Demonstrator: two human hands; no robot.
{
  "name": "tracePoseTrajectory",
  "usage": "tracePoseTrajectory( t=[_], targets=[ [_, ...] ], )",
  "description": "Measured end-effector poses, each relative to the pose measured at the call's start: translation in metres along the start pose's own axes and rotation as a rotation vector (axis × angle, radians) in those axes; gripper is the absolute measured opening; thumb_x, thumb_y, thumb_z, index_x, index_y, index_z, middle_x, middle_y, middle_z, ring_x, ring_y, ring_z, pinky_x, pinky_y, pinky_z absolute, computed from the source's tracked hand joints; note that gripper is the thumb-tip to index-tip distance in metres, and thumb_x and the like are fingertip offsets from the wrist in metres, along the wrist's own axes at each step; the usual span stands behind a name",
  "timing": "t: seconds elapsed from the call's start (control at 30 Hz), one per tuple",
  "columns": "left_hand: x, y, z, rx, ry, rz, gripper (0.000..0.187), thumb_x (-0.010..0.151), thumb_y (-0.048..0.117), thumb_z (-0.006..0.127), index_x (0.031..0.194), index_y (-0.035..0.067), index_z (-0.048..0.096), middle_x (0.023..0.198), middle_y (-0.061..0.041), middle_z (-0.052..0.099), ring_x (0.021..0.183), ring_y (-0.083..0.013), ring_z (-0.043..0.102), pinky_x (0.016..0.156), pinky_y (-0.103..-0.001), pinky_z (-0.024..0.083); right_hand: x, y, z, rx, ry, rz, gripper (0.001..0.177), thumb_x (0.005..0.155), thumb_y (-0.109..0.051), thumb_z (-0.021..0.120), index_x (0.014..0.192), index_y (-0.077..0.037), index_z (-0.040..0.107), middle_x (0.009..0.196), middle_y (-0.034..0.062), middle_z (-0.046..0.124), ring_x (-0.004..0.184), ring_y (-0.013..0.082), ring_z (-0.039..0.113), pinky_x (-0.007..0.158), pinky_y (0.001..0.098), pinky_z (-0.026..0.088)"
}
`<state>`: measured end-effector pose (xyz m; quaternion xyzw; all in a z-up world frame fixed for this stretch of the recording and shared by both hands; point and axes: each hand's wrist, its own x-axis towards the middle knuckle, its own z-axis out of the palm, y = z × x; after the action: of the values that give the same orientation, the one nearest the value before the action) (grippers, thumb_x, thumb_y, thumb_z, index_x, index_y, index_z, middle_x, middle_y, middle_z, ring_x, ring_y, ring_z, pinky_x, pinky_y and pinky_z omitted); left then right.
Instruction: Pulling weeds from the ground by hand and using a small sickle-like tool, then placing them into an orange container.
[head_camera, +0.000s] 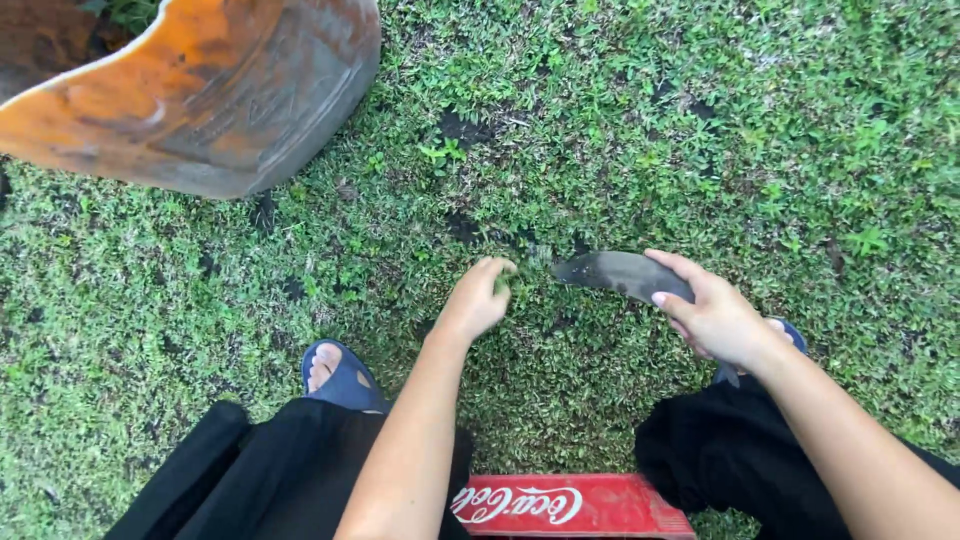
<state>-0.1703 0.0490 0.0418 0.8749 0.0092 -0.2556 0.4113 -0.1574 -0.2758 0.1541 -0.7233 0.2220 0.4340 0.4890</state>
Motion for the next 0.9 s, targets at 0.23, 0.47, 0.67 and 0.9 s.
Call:
tracePoseTrajectory(
  t=[0.23, 0.47, 0.67, 0.9],
  targets=[
    [-0.02, 0.016, 0.029, 0.339, 0.131, 0.161, 0.043, 0.072, 0.01, 0.079, 0.115, 0.014, 0.072, 0.094, -0.013, 0.065, 0.091, -0.031, 0.065, 0.079, -0.042, 0.056, -0.024, 0.014, 0.017, 0.112, 0.006, 0.053, 0.059, 0.099, -0.016, 0.06, 0.152, -0.036, 0.046, 0.057, 0.0007, 0.043, 0.041, 0.0118, 0.037, 0.035, 0.0298, 0.031],
    [-0.012, 0.007, 0.053, -0.012, 0.379, -0.254, 0.01, 0.093, 0.015, 0.072, 0.1, 0.008, 0.075, 0.099, -0.005, 0.071, 0.082, -0.0218, 0.068, 0.076, -0.035, 0.056, -0.025, 0.032, 0.061, 0.254, 0.077, 0.034, 0.063, 0.097, -0.013, 0.059, 0.154, -0.036, 0.043, 0.059, 0.0019, 0.044, 0.04, 0.0134, 0.036, 0.034, 0.0303, 0.03],
    [0.005, -0.021, 0.059, -0.4, 0.646, -0.305, 0.018, 0.101, 0.019, 0.065, 0.11, 0.005, 0.069, 0.099, -0.01, 0.074, 0.089, -0.0188, 0.07, 0.081, -0.034, 0.055, 0.012, 0.035, 0.121, -0.042, 0.365, -0.17, 0.059, 0.096, -0.012, 0.062, 0.152, -0.021, 0.046, 0.094, 0.0115, 0.072, 0.071, 0.0208, 0.067, 0.065, 0.0376, 0.055],
    [0.027, 0.031, 0.007, 0.021, 0.112, -0.276, 0.023, 0.095, 0.027, 0.07, 0.116, 0.018, 0.068, 0.093, -0.014, 0.076, 0.083, -0.0283, 0.073, 0.078, -0.043, 0.058, 0.01, 0.079, 0.108, -0.208, 0.477, -0.574, 0.061, 0.093, -0.007, 0.067, 0.151, -0.009, 0.049, 0.115, 0.0196, 0.073, 0.099, 0.027, 0.072, 0.084, 0.0403, 0.055]
  ],
)
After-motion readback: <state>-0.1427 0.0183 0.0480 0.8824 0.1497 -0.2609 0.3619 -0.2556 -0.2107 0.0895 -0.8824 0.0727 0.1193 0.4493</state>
